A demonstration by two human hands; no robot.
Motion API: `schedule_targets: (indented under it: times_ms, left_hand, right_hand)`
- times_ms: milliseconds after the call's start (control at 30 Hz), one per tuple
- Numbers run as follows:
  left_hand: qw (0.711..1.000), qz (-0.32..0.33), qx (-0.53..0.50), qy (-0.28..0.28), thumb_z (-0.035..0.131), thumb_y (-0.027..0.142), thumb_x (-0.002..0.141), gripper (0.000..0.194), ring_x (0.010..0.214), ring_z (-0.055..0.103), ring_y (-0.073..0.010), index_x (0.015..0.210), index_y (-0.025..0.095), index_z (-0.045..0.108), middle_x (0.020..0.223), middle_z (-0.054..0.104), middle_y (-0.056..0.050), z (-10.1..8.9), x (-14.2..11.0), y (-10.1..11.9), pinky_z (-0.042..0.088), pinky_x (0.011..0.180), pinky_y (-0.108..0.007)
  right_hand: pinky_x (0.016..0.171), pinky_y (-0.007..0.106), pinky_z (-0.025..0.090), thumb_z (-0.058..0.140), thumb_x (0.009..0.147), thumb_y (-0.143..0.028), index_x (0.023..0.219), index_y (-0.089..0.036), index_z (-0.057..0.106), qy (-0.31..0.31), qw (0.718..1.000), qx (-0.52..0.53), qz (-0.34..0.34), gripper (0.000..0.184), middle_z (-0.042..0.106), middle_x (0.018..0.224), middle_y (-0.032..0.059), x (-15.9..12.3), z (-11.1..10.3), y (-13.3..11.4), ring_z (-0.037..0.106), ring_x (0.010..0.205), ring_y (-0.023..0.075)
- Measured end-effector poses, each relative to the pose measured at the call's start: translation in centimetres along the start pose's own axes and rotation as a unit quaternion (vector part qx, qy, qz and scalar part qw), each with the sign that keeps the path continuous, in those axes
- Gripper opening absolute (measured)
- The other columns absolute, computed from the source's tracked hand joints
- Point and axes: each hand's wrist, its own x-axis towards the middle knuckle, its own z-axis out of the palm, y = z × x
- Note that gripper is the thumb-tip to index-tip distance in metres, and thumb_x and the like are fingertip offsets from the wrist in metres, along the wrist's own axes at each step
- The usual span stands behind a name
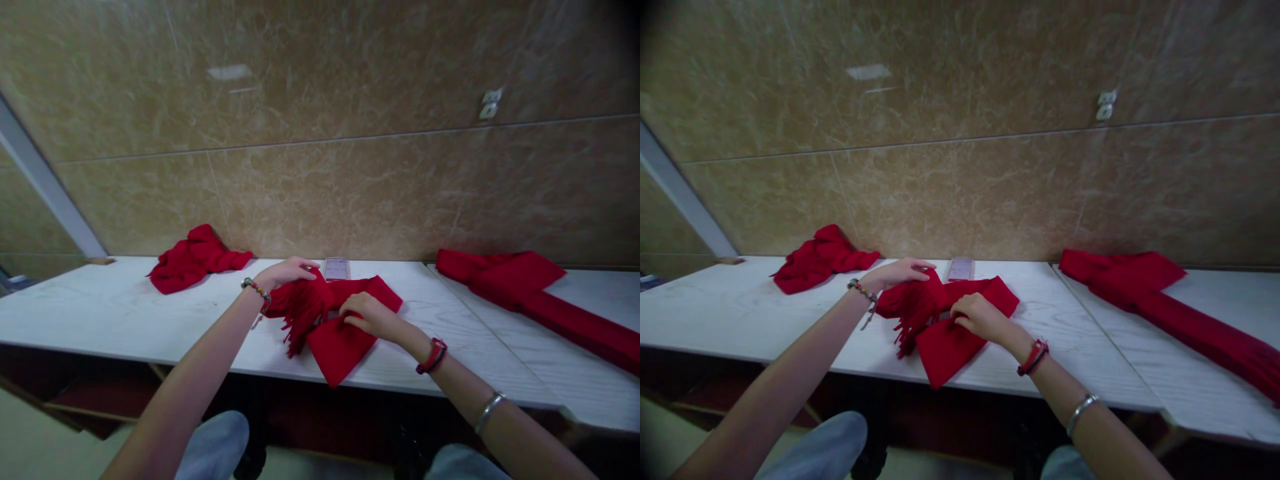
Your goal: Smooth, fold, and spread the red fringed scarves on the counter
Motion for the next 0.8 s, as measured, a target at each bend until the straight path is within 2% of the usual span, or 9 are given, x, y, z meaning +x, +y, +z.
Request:
schedule_targets:
  times_ms: [133, 200, 333, 367, 433, 500, 633, 700, 800]
  left_hand:
    - [0.991, -0.012, 0.072, -0.111, 0.048, 0.010, 0.067, 0.042, 0.069, 0.055, -0.0122, 0.105, 0.014, 0.063, 0.086, 0.066, -0.001, 2.2, 0.1, -0.4, 0.043, 0.064, -0.021]
    - [0.983, 0.039, 0.145, -0.105, 0.045, 0.007, 0.065, 0.045, 0.077, 0.056, -0.0139, 0.105, 0.016, 0.063, 0.093, 0.065, -0.002, 2.9, 0.4, -0.8, 0.043, 0.070, -0.023]
    - [0.934, 0.186, 0.306, -0.016, 0.049, 0.006, 0.067, 0.030, 0.098, 0.051, -0.0191, 0.089, 0.015, 0.068, 0.106, 0.059, -0.007, 3.2, 1.1, -1.6, 0.035, 0.090, -0.028]
    - [0.924, 0.214, 0.316, -0.018, 0.051, 0.008, 0.068, 0.024, 0.101, 0.049, -0.0195, 0.084, 0.015, 0.067, 0.109, 0.057, -0.008, 3.1, 1.3, -1.6, 0.033, 0.093, -0.029]
    - [0.923, 0.245, 0.291, -0.057, 0.050, 0.011, 0.072, 0.018, 0.099, 0.049, -0.0182, 0.081, 0.014, 0.065, 0.107, 0.057, -0.008, 2.5, 1.6, -1.6, 0.034, 0.091, -0.029]
    - [0.936, 0.238, 0.238, -0.100, 0.047, 0.016, 0.077, 0.017, 0.086, 0.052, -0.0153, 0.082, 0.012, 0.063, 0.094, 0.061, -0.006, 1.6, 2.0, -1.4, 0.038, 0.082, -0.027]
    - [0.955, 0.184, 0.198, -0.123, 0.050, 0.026, 0.078, 0.019, 0.069, 0.050, -0.0120, 0.076, 0.011, 0.063, 0.073, 0.060, 0.000, 0.4, 3.2, -0.6, 0.037, 0.068, -0.022]
    - [0.953, 0.152, 0.209, -0.160, 0.056, 0.029, 0.074, 0.019, 0.066, 0.049, -0.0115, 0.071, 0.012, 0.064, 0.067, 0.059, 0.002, 0.6, 3.8, -0.3, 0.036, 0.065, -0.021]
    - [0.950, 0.111, 0.191, -0.222, 0.062, 0.030, 0.070, 0.018, 0.063, 0.048, -0.0111, 0.068, 0.013, 0.067, 0.062, 0.059, 0.002, 1.9, 4.5, 0.1, 0.035, 0.062, -0.020]
  right_hand:
    - [0.074, 0.031, 0.043, 0.058, 0.077, -0.012, 0.081, -0.016, 0.063, 0.013, 1.000, 0.013, 0.002, 0.008, 0.067, 0.083, 0.0051, -0.2, 0.2, 0.2, 0.059, 0.080, 0.0174]
    - [0.074, 0.030, 0.044, 0.057, 0.077, -0.011, 0.081, -0.016, 0.063, 0.009, 1.000, 0.017, -0.005, 0.009, 0.067, 0.082, 0.0050, -0.2, 0.2, 0.2, 0.060, 0.079, 0.0168]
    - [0.076, 0.030, 0.044, 0.056, 0.077, -0.010, 0.082, -0.017, 0.063, 0.002, 1.000, 0.019, -0.017, 0.011, 0.066, 0.082, 0.0042, -0.2, 0.3, 0.2, 0.060, 0.078, 0.0161]
    - [0.076, 0.030, 0.044, 0.056, 0.077, -0.010, 0.082, -0.017, 0.063, 0.003, 1.000, 0.020, -0.018, 0.011, 0.066, 0.082, 0.0039, -0.3, 0.3, 0.2, 0.060, 0.078, 0.0159]
    - [0.076, 0.030, 0.044, 0.055, 0.078, -0.011, 0.083, -0.018, 0.062, 0.009, 0.999, 0.025, -0.021, 0.011, 0.066, 0.082, 0.0036, -0.4, 0.3, 0.4, 0.060, 0.078, 0.0155]
    - [0.076, 0.031, 0.044, 0.055, 0.078, -0.011, 0.083, -0.018, 0.062, 0.025, 0.999, 0.027, -0.024, 0.010, 0.066, 0.083, 0.0038, -0.5, 0.3, 0.5, 0.060, 0.079, 0.0156]
    - [0.076, 0.032, 0.043, 0.056, 0.078, -0.012, 0.083, -0.017, 0.061, 0.079, 0.996, 0.028, -0.034, 0.008, 0.067, 0.082, 0.0041, -0.9, 0.1, 0.6, 0.060, 0.079, 0.0163]
    - [0.076, 0.031, 0.043, 0.055, 0.079, -0.013, 0.082, -0.018, 0.061, 0.098, 0.994, 0.031, -0.043, 0.007, 0.067, 0.081, 0.0041, -1.0, -0.1, 0.6, 0.060, 0.078, 0.0163]
    - [0.076, 0.031, 0.044, 0.054, 0.081, -0.015, 0.081, -0.018, 0.061, 0.109, 0.992, 0.033, -0.048, 0.007, 0.067, 0.081, 0.0042, -1.1, -0.3, 0.5, 0.060, 0.078, 0.0161]
